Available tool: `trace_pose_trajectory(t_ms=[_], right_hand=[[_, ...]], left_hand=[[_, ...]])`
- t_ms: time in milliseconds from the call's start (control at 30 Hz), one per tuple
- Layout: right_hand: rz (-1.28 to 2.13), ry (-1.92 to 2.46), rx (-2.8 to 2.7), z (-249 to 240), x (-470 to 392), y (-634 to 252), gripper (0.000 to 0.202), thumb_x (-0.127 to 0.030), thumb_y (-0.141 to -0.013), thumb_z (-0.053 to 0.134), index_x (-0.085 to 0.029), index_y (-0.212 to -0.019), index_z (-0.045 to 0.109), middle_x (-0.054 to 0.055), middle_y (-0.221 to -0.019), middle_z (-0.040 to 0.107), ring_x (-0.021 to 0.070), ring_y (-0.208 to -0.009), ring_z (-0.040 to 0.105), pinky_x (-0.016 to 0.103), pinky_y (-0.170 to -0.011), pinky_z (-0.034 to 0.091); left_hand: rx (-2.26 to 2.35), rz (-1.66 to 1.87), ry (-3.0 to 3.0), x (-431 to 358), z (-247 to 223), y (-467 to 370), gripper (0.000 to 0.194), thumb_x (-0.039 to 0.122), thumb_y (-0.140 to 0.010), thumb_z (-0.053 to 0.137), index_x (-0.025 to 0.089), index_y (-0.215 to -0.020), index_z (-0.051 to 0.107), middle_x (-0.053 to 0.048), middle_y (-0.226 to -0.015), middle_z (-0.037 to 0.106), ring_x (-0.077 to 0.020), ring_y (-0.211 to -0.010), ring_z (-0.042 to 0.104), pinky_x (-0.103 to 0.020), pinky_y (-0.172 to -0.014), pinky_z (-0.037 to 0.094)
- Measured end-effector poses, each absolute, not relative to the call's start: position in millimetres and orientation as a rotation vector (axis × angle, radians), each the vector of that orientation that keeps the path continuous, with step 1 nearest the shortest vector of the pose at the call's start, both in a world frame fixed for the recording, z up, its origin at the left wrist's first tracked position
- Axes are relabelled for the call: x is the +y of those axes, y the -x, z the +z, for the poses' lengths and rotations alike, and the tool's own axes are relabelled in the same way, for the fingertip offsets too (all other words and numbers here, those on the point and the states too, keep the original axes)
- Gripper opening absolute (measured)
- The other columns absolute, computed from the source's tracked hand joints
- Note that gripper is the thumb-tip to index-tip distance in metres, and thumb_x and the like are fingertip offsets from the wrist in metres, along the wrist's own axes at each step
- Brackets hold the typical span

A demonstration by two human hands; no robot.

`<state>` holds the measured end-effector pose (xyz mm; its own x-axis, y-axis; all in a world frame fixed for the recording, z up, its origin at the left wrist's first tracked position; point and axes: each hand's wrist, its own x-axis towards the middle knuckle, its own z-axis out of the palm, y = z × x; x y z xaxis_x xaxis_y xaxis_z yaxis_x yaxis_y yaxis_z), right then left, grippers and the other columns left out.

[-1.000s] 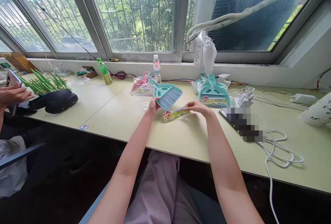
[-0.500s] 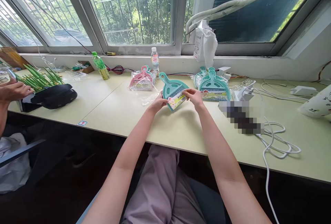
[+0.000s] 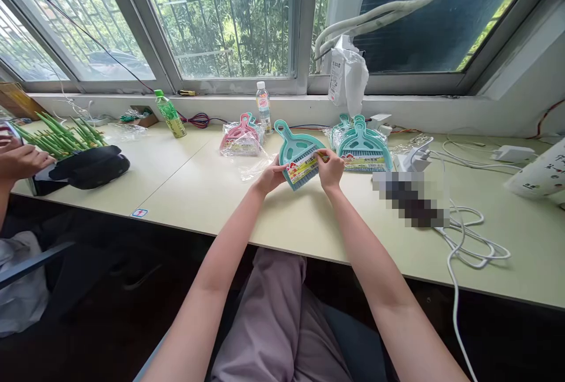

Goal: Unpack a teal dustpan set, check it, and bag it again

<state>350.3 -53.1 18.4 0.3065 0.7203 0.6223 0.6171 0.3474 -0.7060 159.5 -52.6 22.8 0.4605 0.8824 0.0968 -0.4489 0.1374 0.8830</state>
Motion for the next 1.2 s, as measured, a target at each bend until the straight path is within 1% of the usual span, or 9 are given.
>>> trace_pose_trajectory(t_ms=[167,367,467,600,667,800,900,1067,1200], right_hand=[[-0.006,1.295,-1.425,21.0,-56.8,-346.5,0.026,-0.034,-0.093,0.047,-0.019,-0.098,0.068,0.009,-0.099,0.070,0.0202,-0.078,0.062,0.032,-0.073,0.046],[-0.007,1.376,-1.429,20.7,-57.0,-346.2,0.022,-0.033,-0.091,0.049,-0.020,-0.097,0.066,0.009,-0.102,0.063,0.0191,-0.078,0.059,0.034,-0.077,0.047],[-0.014,1.382,-1.359,20.1,-55.7,-346.3,0.026,-0.036,-0.087,0.056,-0.021,-0.107,0.060,0.010,-0.111,0.059,0.0251,-0.102,0.056,0.041,-0.090,0.045],[0.160,1.292,-0.981,20.9,-53.2,-333.5,0.057,-0.039,-0.082,0.062,-0.020,-0.131,0.039,0.016,-0.137,0.042,0.0275,-0.129,0.041,0.050,-0.107,0.035],[0.515,1.198,-0.866,21.0,-53.1,-321.2,0.054,-0.038,-0.083,0.059,-0.021,-0.130,0.037,0.016,-0.136,0.046,0.0249,-0.124,0.048,0.048,-0.104,0.041],[1.170,0.895,-0.911,18.1,-56.5,-299.4,0.037,-0.029,-0.081,0.061,-0.024,-0.114,0.045,0.005,-0.111,0.065,0.0178,-0.099,0.065,0.038,-0.089,0.055],[1.243,0.852,-0.846,15.5,-57.7,-296.3,0.030,-0.020,-0.078,0.064,-0.023,-0.104,0.049,0.002,-0.097,0.069,0.0151,-0.086,0.068,0.034,-0.083,0.058],[1.326,0.841,-0.773,14.7,-53.7,-305.2,0.024,-0.015,-0.077,0.067,-0.022,-0.094,0.053,0.000,-0.086,0.070,0.0133,-0.075,0.069,0.032,-0.078,0.061],[1.373,0.856,-0.748,14.6,-53.8,-307.6,0.022,-0.011,-0.078,0.064,-0.022,-0.093,0.053,0.000,-0.087,0.071,0.0130,-0.074,0.070,0.031,-0.077,0.061]], left_hand=[[0.481,0.997,-1.100,-57.9,27.9,-159.2,0.054,0.033,-0.079,0.068,0.025,-0.130,0.049,-0.007,-0.117,0.064,-0.0254,-0.108,0.062,-0.044,-0.094,0.047],[0.556,1.059,-1.186,-55.6,26.8,-160.6,0.066,0.013,-0.064,0.073,0.022,-0.125,0.051,-0.006,-0.114,0.065,-0.0249,-0.109,0.061,-0.043,-0.097,0.046],[0.574,1.133,-1.174,-51.9,24.9,-159.9,0.068,0.009,-0.061,0.071,0.022,-0.125,0.051,-0.005,-0.112,0.066,-0.0243,-0.109,0.061,-0.043,-0.098,0.045],[0.574,1.271,-1.122,-49.0,24.8,-157.5,0.074,0.008,-0.060,0.071,0.024,-0.128,0.048,-0.002,-0.110,0.067,-0.0223,-0.107,0.062,-0.042,-0.099,0.045],[0.565,1.325,-1.094,-48.1,25.3,-156.2,0.076,0.008,-0.061,0.071,0.026,-0.131,0.046,-0.001,-0.108,0.068,-0.0212,-0.106,0.063,-0.041,-0.099,0.045],[0.579,1.376,-1.070,-47.1,26.7,-153.5,0.076,0.009,-0.061,0.073,0.025,-0.130,0.047,-0.001,-0.103,0.070,-0.0197,-0.100,0.065,-0.039,-0.096,0.046],[0.598,1.370,-1.061,-47.4,29.7,-150.5,0.067,0.011,-0.063,0.074,0.023,-0.124,0.051,-0.001,-0.100,0.070,-0.0182,-0.094,0.066,-0.036,-0.091,0.049],[0.587,1.228,-1.007,-47.7,34.7,-143.7,0.032,0.024,-0.074,0.063,0.018,-0.105,0.060,-0.005,-0.099,0.070,-0.0185,-0.086,0.066,-0.034,-0.077,0.054],[0.674,1.211,-1.002,-45.2,32.6,-141.4,0.030,0.017,-0.069,0.058,0.017,-0.099,0.060,-0.004,-0.091,0.070,-0.0190,-0.085,0.065,-0.036,-0.080,0.054]])
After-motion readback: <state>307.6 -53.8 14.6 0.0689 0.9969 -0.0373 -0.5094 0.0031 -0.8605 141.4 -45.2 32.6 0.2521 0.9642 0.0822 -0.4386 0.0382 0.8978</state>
